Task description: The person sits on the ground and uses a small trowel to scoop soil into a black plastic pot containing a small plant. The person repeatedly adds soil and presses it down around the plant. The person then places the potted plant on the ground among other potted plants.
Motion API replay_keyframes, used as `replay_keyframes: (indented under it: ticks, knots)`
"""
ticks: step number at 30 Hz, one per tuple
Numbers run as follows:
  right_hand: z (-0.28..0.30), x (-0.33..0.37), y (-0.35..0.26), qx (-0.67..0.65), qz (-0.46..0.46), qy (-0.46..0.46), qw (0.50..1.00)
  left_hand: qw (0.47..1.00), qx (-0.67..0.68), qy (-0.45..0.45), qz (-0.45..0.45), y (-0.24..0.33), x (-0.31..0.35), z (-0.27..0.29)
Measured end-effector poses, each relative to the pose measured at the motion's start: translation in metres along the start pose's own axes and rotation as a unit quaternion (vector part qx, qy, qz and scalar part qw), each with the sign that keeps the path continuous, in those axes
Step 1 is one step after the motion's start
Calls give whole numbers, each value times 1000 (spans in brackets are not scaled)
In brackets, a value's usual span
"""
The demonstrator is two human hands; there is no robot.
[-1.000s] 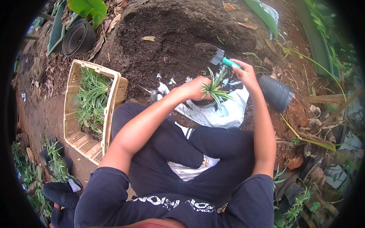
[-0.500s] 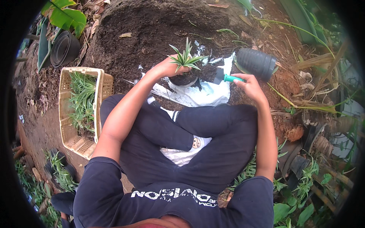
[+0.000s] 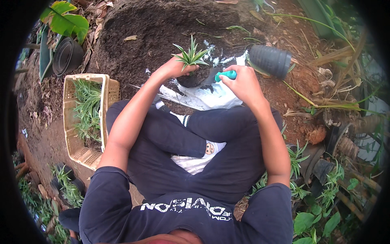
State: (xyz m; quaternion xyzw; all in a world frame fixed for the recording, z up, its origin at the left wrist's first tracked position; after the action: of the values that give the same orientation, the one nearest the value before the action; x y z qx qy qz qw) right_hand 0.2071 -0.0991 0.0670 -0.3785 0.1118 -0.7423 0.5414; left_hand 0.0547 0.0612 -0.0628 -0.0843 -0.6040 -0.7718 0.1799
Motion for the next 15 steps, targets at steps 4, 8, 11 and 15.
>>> replay_keyframes:
  ticks: [4, 8, 11, 15]
  knots:
    - [6, 16, -21, -62, 53, 100, 992, 1000, 20, 2, -1, 1, 1, 0]
    - [4, 17, -30, -60, 111, 124, 984, 1000, 15, -7, -8, 0, 1, 1]
    - [-6, 15, -35, 6, 181, 117, 976, 1000, 29, -7, -8, 2, 2, 0]
    - [-2, 22, -30, -65, 134, 127, 981, 1000, 29, -3, 5, 0, 4, 3]
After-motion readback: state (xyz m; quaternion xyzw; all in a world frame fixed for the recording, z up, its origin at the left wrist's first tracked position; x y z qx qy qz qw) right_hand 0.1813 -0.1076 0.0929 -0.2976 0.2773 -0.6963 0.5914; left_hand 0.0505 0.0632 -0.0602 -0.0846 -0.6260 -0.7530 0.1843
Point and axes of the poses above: each hand's wrist, its own x-axis away from the middle knuckle, its own z-axis out of the back of the hand, y = z × x, the point moved 7 cm from there along -x, towards the middle knuckle, and after that the axes turned 15 degrees about -y, right-handed, at the moved point
